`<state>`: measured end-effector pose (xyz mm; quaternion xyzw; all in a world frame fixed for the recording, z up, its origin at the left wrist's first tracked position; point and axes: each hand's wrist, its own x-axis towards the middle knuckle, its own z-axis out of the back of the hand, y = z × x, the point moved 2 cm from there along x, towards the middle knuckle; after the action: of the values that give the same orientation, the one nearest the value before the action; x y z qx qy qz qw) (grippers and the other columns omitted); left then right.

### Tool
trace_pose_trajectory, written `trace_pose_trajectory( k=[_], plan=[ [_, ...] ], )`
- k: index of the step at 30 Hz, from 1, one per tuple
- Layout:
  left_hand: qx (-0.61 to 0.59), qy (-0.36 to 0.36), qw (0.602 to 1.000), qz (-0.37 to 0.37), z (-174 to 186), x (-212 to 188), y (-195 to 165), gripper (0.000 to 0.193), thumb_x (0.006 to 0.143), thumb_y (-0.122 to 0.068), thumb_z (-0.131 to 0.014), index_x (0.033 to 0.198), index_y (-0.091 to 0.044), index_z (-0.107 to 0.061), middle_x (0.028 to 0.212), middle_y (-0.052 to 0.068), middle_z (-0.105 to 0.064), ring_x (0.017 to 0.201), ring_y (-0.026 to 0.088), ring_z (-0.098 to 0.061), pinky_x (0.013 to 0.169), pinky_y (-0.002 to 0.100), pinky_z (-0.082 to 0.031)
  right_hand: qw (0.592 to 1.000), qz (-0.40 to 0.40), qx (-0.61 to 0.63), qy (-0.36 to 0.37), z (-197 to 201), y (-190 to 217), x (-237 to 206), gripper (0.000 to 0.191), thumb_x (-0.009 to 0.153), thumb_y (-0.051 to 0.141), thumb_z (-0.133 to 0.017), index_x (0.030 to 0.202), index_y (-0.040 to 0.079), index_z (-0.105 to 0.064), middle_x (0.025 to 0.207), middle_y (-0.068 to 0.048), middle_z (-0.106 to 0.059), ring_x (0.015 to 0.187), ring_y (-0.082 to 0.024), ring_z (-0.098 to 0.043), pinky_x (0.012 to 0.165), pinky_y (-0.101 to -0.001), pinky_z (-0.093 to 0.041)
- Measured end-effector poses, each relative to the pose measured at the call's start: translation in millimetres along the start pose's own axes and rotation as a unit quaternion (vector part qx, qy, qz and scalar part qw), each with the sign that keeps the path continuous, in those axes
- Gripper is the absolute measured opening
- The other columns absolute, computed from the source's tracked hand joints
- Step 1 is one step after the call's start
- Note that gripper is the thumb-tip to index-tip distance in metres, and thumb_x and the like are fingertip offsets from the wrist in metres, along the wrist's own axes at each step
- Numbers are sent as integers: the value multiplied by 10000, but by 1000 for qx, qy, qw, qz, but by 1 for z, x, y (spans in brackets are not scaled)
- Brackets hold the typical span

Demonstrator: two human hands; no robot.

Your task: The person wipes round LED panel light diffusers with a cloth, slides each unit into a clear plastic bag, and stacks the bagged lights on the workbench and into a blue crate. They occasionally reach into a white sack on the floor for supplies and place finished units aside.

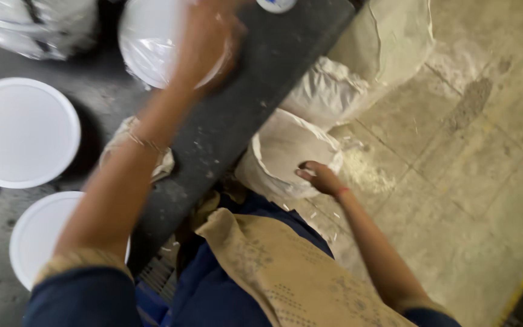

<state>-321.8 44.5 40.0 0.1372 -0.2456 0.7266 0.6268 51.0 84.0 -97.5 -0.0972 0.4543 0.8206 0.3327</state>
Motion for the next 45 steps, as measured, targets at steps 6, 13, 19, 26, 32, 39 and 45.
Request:
trace_pose_trajectory(
  k=[6,13,19,26,32,39,45],
  plan=[
    [-161,167,970,77,-128,-132,-185,534,788,-125,-669,1319,-88,-624,1418,223,-525,1316,371,-499,1113,465,-408,973,-138,-163,87,-35,-51,-31,405,1049,433,-481,1188,124,-702,1105,-228,-722,1058,-413,-671,938,-499,-517],
    [-323,334,794,393,-225,-210,-218,882,682,-67,-773,1493,-245,-476,1567,181,-450,1452,326,-439,1170,379,-418,952,-231,-188,76,-25,-130,-91,339,957,355,-611,1178,108,-682,1085,-212,-736,1037,-392,-699,897,-502,-555],
    [-466,336,807,138,-205,-169,-345,1142,654,-53,-818,1621,-154,-220,1600,274,-310,1488,396,-315,1192,432,-317,951,-170,-256,45,-5,-171,-49,277,935,307,-628,1130,132,-717,1140,-173,-725,1087,-363,-694,938,-481,-557],
    [-518,317,786,112,-27,-87,-377,1016,681,-90,-677,1607,-71,-260,1605,298,-339,1486,430,-359,1177,421,-364,934,-67,-344,-66,41,-169,35,289,903,268,-636,1131,96,-686,1125,-191,-700,1063,-365,-687,916,-476,-556],
    [-495,269,805,187,80,-63,-347,934,720,-32,-604,1610,-103,-328,1615,274,-432,1456,428,-446,1138,424,-418,924,13,-378,-55,20,-124,70,307,876,234,-643,1132,66,-659,1113,-205,-679,1042,-367,-681,897,-471,-556],
    [-415,215,859,210,14,-99,-287,971,700,-33,-607,1595,-292,-334,1507,258,-488,1280,430,-578,924,425,-552,924,56,-377,-38,9,-81,90,333,845,195,-652,1133,31,-628,1098,-223,-654,1018,-369,-674,875,-466,-555],
    [-284,302,865,282,-84,-124,-206,1015,742,16,-589,1629,-297,-208,1700,175,-144,1264,449,-562,994,487,-506,953,38,-289,-80,18,-52,70,83,943,45,-628,1015,54,-668,1175,-222,-630,915,-391,-695,774,-469,-561]
  ],
)
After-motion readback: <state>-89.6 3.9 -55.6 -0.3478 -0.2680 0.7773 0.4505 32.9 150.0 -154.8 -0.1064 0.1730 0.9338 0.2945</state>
